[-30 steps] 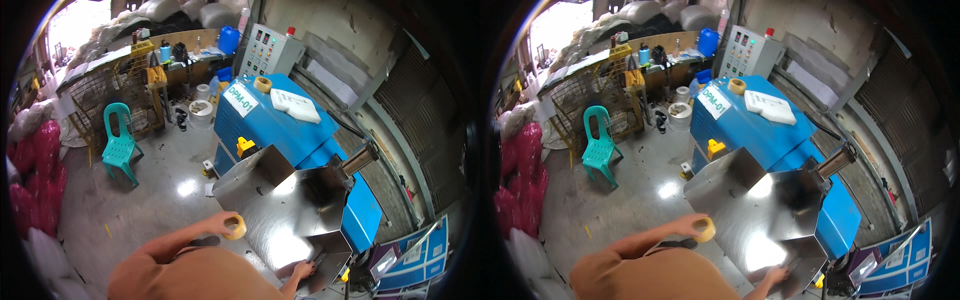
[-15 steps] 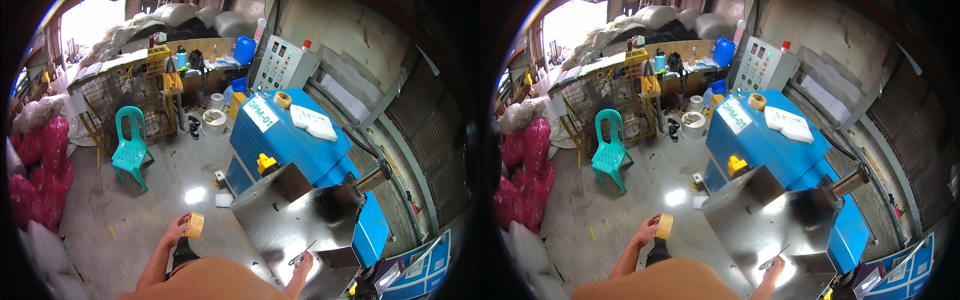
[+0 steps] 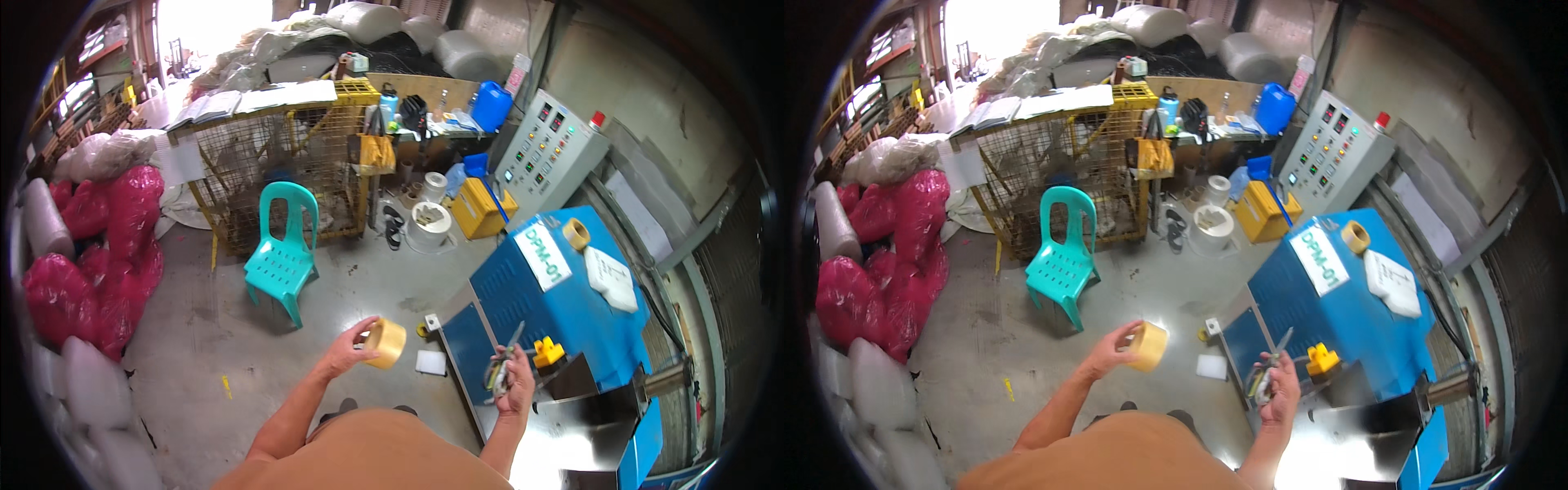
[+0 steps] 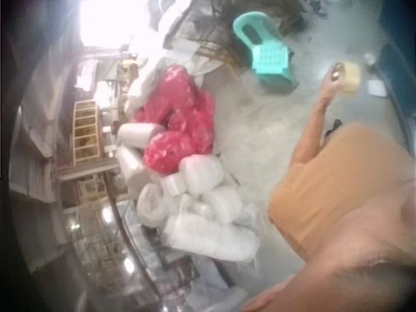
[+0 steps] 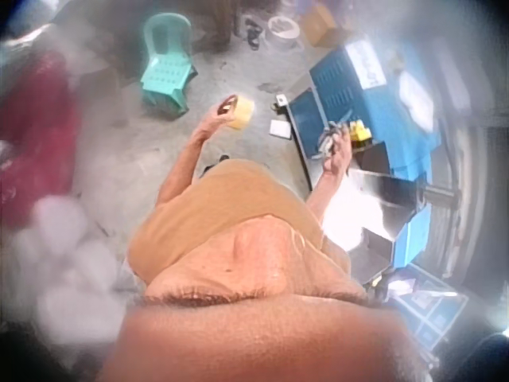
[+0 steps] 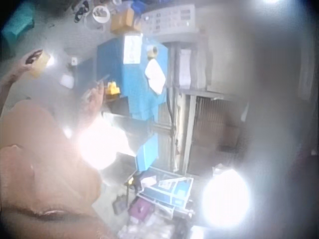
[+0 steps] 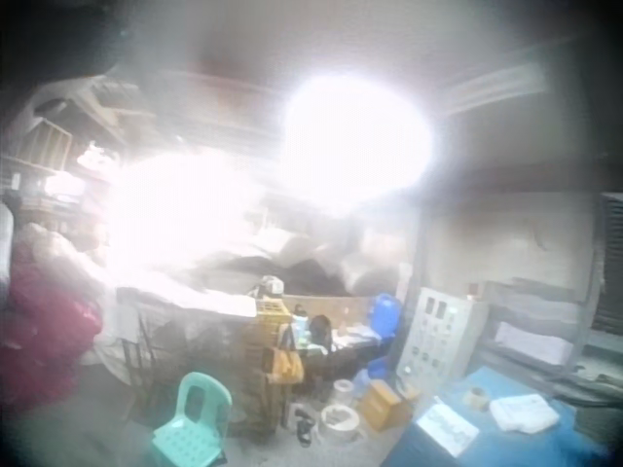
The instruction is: The person walks through a warehouse area filled with large bags of material, picks up a blue dustpan, and approaches a blue industrial machine. They open a purple access panel on the machine, place the dustpan inside, and close the panel. The person then moves to a control panel, presses several buttons to operate the machine, and finally walks over to a pile of black bubble wrap rolls to inspect them.
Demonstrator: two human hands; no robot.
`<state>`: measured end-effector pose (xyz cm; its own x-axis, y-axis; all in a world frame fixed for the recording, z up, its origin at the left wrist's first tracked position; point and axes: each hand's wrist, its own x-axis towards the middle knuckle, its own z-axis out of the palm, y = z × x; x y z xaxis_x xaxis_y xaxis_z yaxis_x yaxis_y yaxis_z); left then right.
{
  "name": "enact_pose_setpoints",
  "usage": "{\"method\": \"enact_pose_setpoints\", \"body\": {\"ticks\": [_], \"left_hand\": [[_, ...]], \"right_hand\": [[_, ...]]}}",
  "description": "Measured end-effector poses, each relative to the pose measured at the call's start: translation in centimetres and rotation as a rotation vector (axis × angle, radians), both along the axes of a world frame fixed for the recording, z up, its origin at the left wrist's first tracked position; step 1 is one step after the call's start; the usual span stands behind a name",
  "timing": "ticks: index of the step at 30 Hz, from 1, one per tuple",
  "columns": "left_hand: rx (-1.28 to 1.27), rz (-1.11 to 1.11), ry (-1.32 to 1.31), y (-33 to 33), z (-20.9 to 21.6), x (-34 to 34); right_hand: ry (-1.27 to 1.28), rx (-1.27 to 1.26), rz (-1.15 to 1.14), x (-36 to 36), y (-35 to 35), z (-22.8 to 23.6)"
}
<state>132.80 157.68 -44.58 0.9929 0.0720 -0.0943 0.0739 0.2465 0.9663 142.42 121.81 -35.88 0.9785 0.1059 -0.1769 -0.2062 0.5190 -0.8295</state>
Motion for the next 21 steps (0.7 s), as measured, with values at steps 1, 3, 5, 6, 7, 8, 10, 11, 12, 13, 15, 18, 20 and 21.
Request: {"method": "enact_pose_setpoints", "body": {"ticks": [1, 3, 5, 6, 7, 8, 10, 11, 12, 13, 15, 18, 20, 21], "left_hand": [[0.017, 0.009, -0.013, 0.5, 0.5, 0.7], [0.055, 0.008, -0.023, 1.5, 1.8, 2.6], [0.327, 0.026, -0.127, 2.9, 2.2, 5.2], [0.464, 0.032, -0.176, 3.5, 2.4, 6.7], [0.579, 0.016, -0.227, 4.3, 2.6, 8.4], [0.617, -0.005, -0.25, 5.0, 3.2, 10.2], [0.691, -0.055, -0.294, 6.1, 4.6, 13.9], [0.689, -0.061, -0.289, 6.8, 5.3, 15.8], [0.697, -0.051, -0.29, 7.6, 5.2, 17.7], [0.713, -0.042, -0.298, 8.7, 5.4, 19.8], [0.736, -0.01, -0.293, 11.0, 5.9, 23.4], [0.739, 0.061, -0.243, 14.4, 6.2, 27.0], [0.738, 0.09, -0.221, 16.7, 6.9, 29.1], [0.751, 0.139, -0.214, 17.9, 6.9, 30.0]], "right_hand": [[0.027, -0.012, 0.085, 1.2, 1.8, -1.4], [0.095, -0.061, 0.196, 3.6, 5.4, -3.3], [0.125, -0.143, 0.258, 6.0, 9.2, -4.4], [0.121, -0.169, 0.303, 7.5, 10.7, -5.4], [0.133, -0.19, 0.295, 8.7, 12.7, -5.6], [0.142, -0.201, 0.326, 10.1, 14.3, -5.3], [0.162, -0.245, 0.334, 13.7, 16.5, -6.6], [0.125, -0.177, 0.35, 15.8, 17.7, -7.3], [0.129, -0.169, 0.349, 18.0, 18.6, -7.9], [0.126, -0.155, 0.345, 20.2, 19.9, -7.9], [0.129, -0.175, 0.362, 24.6, 21.8, -7.5], [0.035, -0.21, 0.364, 30.8, 24.7, -6.2], [0.024, -0.22, 0.35, 35.1, 26.2, -6.4], [0.018, -0.227, 0.343, 37.4, 27.0, -6.6]]}}
